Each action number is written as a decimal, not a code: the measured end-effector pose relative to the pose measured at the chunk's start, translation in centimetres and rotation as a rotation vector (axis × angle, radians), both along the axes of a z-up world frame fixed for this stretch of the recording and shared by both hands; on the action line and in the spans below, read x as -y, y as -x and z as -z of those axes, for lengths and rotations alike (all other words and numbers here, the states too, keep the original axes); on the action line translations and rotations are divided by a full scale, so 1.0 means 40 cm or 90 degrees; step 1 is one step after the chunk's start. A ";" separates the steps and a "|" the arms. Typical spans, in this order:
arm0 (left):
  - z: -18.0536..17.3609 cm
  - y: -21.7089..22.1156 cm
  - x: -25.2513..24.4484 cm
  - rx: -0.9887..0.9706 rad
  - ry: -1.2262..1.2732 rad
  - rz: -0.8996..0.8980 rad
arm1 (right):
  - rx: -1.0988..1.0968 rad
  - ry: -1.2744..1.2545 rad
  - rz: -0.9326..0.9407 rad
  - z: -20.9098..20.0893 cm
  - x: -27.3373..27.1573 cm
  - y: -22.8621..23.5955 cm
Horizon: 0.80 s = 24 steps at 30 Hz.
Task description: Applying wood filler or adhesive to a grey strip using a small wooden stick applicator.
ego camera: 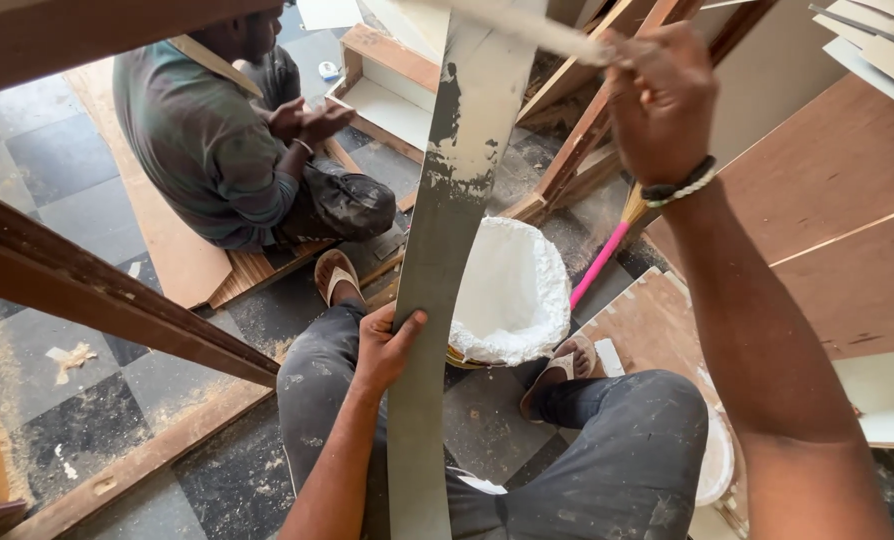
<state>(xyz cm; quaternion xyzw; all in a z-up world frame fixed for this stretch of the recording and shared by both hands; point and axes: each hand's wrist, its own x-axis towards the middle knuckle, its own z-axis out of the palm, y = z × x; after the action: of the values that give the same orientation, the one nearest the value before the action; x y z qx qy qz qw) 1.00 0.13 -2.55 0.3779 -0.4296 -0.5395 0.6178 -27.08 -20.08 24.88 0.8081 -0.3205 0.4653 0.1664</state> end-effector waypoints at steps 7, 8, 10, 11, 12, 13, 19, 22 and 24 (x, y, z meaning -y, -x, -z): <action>0.005 -0.005 0.014 -0.002 -0.004 -0.006 | -0.018 -0.057 -0.171 0.021 0.010 -0.038; 0.011 -0.005 0.013 -0.002 -0.004 -0.001 | 0.021 -0.032 -0.147 0.016 0.015 -0.026; 0.007 -0.006 0.012 -0.002 -0.006 0.003 | 0.059 -0.009 -0.123 0.016 0.039 0.007; -0.002 -0.007 0.011 0.002 -0.012 0.002 | 0.082 -0.006 -0.110 0.019 0.058 0.028; -0.011 -0.007 0.011 0.006 -0.016 0.000 | 0.104 -0.002 -0.097 0.022 0.078 0.049; -0.011 -0.007 0.011 0.005 -0.017 -0.001 | 0.103 -0.003 -0.097 0.011 0.055 0.046; -0.022 -0.006 0.009 0.001 -0.006 0.002 | 0.024 -0.129 -0.112 0.004 -0.002 0.016; -0.007 -0.006 0.008 0.019 0.009 0.001 | 0.022 -0.164 -0.104 0.027 -0.011 0.003; 0.009 -0.005 0.007 -0.001 0.010 0.013 | -0.023 -0.161 -0.079 0.040 -0.020 -0.008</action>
<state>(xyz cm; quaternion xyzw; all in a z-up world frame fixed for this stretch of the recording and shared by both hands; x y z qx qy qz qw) 1.20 -0.17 -2.89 0.3681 -0.4371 -0.5424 0.6159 -26.76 -19.28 23.28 0.8491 -0.3229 0.4161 0.0398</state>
